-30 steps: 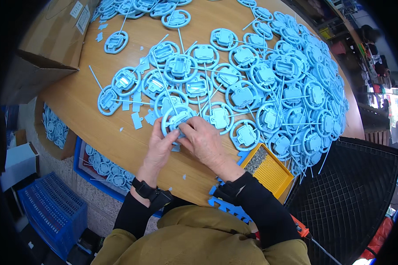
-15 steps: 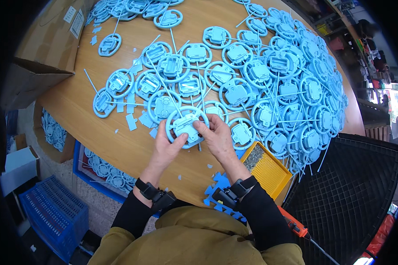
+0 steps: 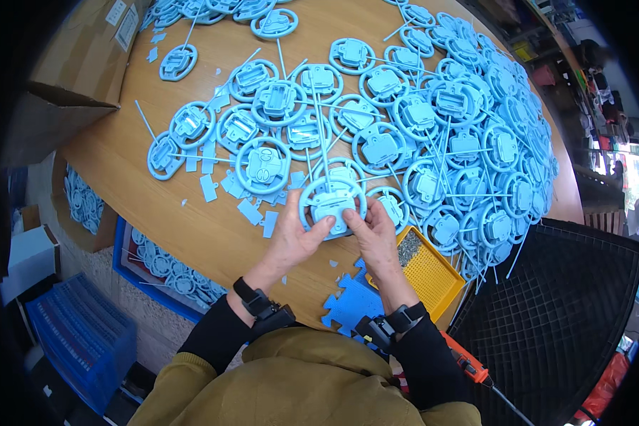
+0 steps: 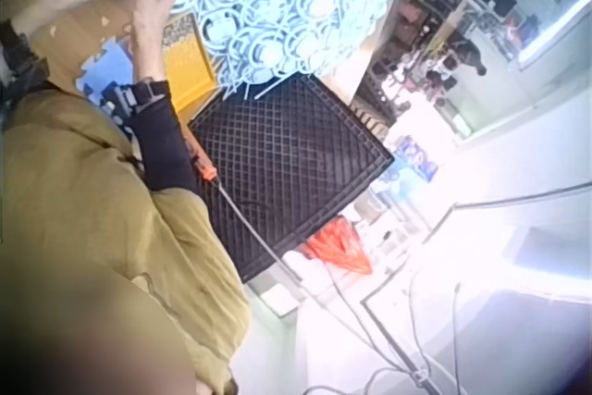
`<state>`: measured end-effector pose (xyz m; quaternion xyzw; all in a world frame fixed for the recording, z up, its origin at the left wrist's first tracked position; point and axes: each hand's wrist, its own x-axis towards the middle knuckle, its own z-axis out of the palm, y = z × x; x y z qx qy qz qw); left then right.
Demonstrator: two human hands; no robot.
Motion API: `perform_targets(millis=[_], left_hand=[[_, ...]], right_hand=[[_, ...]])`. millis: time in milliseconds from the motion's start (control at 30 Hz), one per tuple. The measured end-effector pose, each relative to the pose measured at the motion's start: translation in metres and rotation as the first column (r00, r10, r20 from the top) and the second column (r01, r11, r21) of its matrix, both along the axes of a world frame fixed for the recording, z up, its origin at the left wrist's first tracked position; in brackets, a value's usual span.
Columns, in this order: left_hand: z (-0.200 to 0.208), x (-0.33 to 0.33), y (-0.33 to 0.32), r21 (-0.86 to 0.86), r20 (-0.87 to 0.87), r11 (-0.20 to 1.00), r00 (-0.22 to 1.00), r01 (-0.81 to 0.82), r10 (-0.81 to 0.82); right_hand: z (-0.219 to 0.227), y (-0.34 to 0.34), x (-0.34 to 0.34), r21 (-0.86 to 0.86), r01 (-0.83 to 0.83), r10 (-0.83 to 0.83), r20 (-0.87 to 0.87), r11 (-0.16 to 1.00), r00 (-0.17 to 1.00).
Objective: Manually assemble and sort small plastic toy components at a factory workstation.
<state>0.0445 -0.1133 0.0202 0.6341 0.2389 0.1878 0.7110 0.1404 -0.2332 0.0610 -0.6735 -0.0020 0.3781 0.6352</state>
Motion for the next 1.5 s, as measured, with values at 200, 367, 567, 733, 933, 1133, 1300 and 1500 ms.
perform_targets(millis=[200, 367, 567, 733, 933, 1133, 1300, 1500], left_hand=[[0.013, -0.011, 0.019, 0.127, -0.333, 0.983, 0.939, 0.134, -0.085], [-0.018, -0.054, 0.09, 0.43, -0.488, 0.884, 0.776, -0.184, 0.399], [-0.026, -0.031, 0.113, 0.785, -0.396, 0.619, 0.774, 0.006, 0.495], [-0.029, -0.026, 0.117, 0.576, -0.433, 0.809, 0.794, -0.12, 0.427], [-0.024, -0.036, 0.103, -0.288, 0.147, 0.919, 0.936, -0.269, 0.32], [-0.006, -0.017, 0.082, -0.761, 0.097, 0.63, 0.932, -0.157, 0.349], [0.013, -0.011, 0.061, -0.895, 0.128, 0.446, 0.944, -0.022, 0.303], [0.006, -0.014, 0.053, -0.791, 0.142, 0.611, 0.961, -0.034, 0.238]], right_hand=[[-0.018, -0.057, 0.047, 0.045, 0.295, -0.298, 0.098, 0.954, 0.949], [0.022, -0.019, 0.06, 0.397, 0.248, -0.24, -0.071, 0.884, 0.968], [-0.032, 0.051, -0.011, -0.66, -0.36, 0.741, 0.652, 0.66, 0.163], [-0.051, 0.055, -0.01, -0.823, -0.241, 0.856, 0.509, 0.514, 0.091], [-0.044, 0.038, 0.005, -0.268, -0.412, 0.49, 0.397, 0.871, 0.776], [-0.012, 0.057, -0.013, -0.489, -0.249, 0.548, 0.722, 0.836, 0.423], [0.006, 0.071, -0.026, -0.592, -0.245, 0.638, 0.667, 0.767, 0.384], [0.008, 0.058, -0.01, -0.492, -0.169, 0.509, 0.725, 0.854, 0.464]])
